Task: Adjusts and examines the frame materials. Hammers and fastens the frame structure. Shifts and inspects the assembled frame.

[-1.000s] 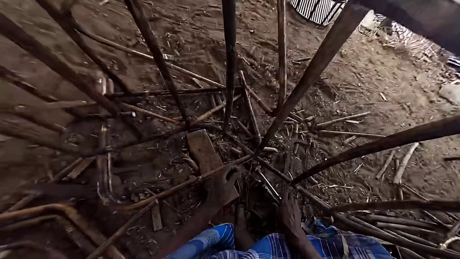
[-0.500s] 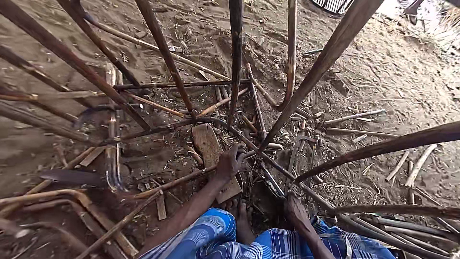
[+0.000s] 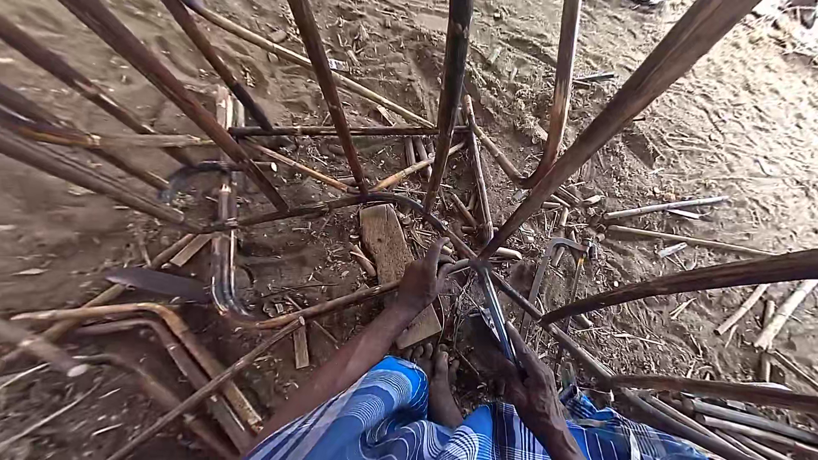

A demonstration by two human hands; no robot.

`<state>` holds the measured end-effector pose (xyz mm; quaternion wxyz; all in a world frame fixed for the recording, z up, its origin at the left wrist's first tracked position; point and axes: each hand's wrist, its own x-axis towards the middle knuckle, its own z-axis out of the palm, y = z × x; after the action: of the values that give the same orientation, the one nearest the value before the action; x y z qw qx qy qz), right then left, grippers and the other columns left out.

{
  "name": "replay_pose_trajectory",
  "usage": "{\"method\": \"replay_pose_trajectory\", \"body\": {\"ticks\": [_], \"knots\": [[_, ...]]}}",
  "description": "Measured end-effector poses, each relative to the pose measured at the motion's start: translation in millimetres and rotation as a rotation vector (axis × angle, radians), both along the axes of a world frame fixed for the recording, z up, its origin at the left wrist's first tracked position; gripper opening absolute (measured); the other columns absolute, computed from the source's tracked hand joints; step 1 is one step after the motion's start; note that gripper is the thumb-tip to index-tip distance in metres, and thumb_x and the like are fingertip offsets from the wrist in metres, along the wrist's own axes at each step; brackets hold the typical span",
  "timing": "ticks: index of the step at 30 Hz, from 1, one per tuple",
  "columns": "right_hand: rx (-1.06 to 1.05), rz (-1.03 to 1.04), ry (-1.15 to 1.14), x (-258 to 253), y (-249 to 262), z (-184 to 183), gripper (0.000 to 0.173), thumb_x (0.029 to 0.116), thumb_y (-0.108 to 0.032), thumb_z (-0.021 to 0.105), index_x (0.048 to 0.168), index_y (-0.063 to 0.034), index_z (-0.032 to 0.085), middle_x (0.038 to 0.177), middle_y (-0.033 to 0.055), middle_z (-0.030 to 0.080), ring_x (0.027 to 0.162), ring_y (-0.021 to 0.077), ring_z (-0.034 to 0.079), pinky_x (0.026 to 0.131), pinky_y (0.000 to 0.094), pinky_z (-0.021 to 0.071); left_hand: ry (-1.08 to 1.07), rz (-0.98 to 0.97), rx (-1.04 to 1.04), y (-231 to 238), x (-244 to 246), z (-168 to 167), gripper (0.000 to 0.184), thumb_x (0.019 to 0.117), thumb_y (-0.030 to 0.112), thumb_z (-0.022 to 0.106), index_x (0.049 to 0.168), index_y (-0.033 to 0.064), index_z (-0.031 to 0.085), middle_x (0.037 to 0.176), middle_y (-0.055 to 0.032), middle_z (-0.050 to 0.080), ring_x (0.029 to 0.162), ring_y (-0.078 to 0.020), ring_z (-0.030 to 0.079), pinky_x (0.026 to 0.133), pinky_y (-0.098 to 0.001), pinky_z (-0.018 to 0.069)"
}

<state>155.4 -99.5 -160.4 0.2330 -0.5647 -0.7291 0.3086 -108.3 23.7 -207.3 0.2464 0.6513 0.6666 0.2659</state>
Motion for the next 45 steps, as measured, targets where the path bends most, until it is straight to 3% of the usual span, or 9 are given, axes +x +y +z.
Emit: {"method": "replay_pose_trajectory", "body": {"ticks": [1,3,11,13,15,21,25,30,45], "knots": [[0.011,-0.004,-0.005,-3.6,4.2,4.0,0.049,0.1017,-0.028,0.057,0.149,-0.0173,0.056,0.100,0.0040,0.074,0.072,0.0096,0.065,0.070,0.0314,0.0585,0.005,-0.064,-0.391,6.8,-0.2,39.2,0.060,0.1074,0.017,0.055,0.160,0.0108,0.028,0.132,-0.0041,0.070,0.119,-0.0241,0.068,0.105,-0.0471,0.0517],[0.026,-0.006,-0.044,-12.1,13.9,5.2,0.048,0.1024,-0.029,0.055,0.149,-0.0202,0.057,0.096,0.0029,0.073,0.069,0.0097,0.064,0.067,0.0312,0.0581,-0.047,0.014,0.198,1.9,-0.8,-24.0,0.055,0.0988,0.015,0.067,0.149,0.0033,0.048,0.102,-0.0065,0.079,0.084,-0.0224,0.077,0.076,-0.0453,0.0633],[-0.048,0.040,-0.099,-21.1,23.5,-5.9,0.049,0.1022,-0.026,0.054,0.151,-0.0230,0.054,0.098,0.0040,0.074,0.076,0.0148,0.068,0.074,0.0379,0.0596,-0.058,0.035,0.136,0.3,-1.7,-16.4,0.057,0.0995,0.017,0.066,0.151,0.0015,0.046,0.101,-0.0102,0.078,0.083,-0.0257,0.077,0.078,-0.0491,0.0630],[-0.110,0.021,-0.099,-23.1,23.4,0.8,0.049,0.1021,-0.028,0.055,0.151,-0.0244,0.054,0.096,0.0028,0.074,0.074,0.0141,0.068,0.073,0.0386,0.0591,0.052,-0.108,-0.476,5.3,-2.6,49.4,0.068,0.1087,0.020,0.053,0.164,0.0102,0.015,0.140,-0.0074,0.064,0.124,-0.0252,0.065,0.108,-0.0471,0.0495],[-0.128,-0.026,-0.064,-27.2,24.4,9.1,0.045,0.1019,-0.031,0.055,0.144,-0.0174,0.060,0.099,0.0019,0.074,0.079,0.0124,0.069,0.076,0.0376,0.0603,0.082,-0.056,0.149,-12.5,-8.0,-4.9,0.058,0.0991,0.028,0.068,0.146,-0.0016,0.050,0.116,-0.0160,0.072,0.095,-0.0312,0.075,0.080,-0.0502,0.0629],[-0.219,0.005,0.221,-6.0,13.1,6.2,0.043,0.1016,-0.033,0.060,0.139,-0.0105,0.056,0.085,-0.0004,0.067,0.062,0.0093,0.060,0.057,0.0293,0.0553,0.115,-0.009,-0.464,-44.6,-13.8,120.7,0.032,0.1082,0.012,0.051,0.135,-0.0044,0.060,0.137,-0.0256,0.060,0.126,-0.0421,0.059,0.107,-0.0538,0.0465],[-0.461,0.011,0.198,10.5,10.6,21.2,0.044,0.1052,-0.047,0.050,0.130,-0.0138,0.063,0.066,-0.0010,0.055,0.050,0.0136,0.051,0.047,0.0340,0.0483,0.244,0.011,0.034,-43.9,-88.4,-8.5,0.017,0.0978,0.014,0.068,0.110,0.0024,0.072,0.115,-0.0176,0.069,0.097,-0.0346,0.072,0.085,-0.0545,0.0602],[-0.469,0.037,0.127,-22.3,8.4,1.7,0.055,0.1028,-0.061,0.042,0.099,-0.0120,0.067,0.064,-0.0013,0.053,0.051,0.0146,0.052,0.049,0.0363,0.0487,0.179,-0.015,-0.074,-44.2,-112.4,-3.2,0.017,0.0913,0.004,0.071,0.108,0.0012,0.072,0.112,-0.0165,0.069,0.101,-0.0328,0.071,0.091,-0.0522,0.0581],[-0.578,0.094,-0.042,-80.4,28.6,7.1,0.060,0.1052,-0.057,0.029,0.083,-0.0125,0.062,0.061,0.0020,0.051,0.052,0.0183,0.052,0.052,0.0415,0.0477,0.206,0.120,-0.292,-36.6,-99.4,4.0,0.018,0.0898,0.012,0.070,0.107,0.0055,0.072,0.111,-0.0134,0.069,0.103,-0.0334,0.069,0.087,-0.0561,0.0566]]}}
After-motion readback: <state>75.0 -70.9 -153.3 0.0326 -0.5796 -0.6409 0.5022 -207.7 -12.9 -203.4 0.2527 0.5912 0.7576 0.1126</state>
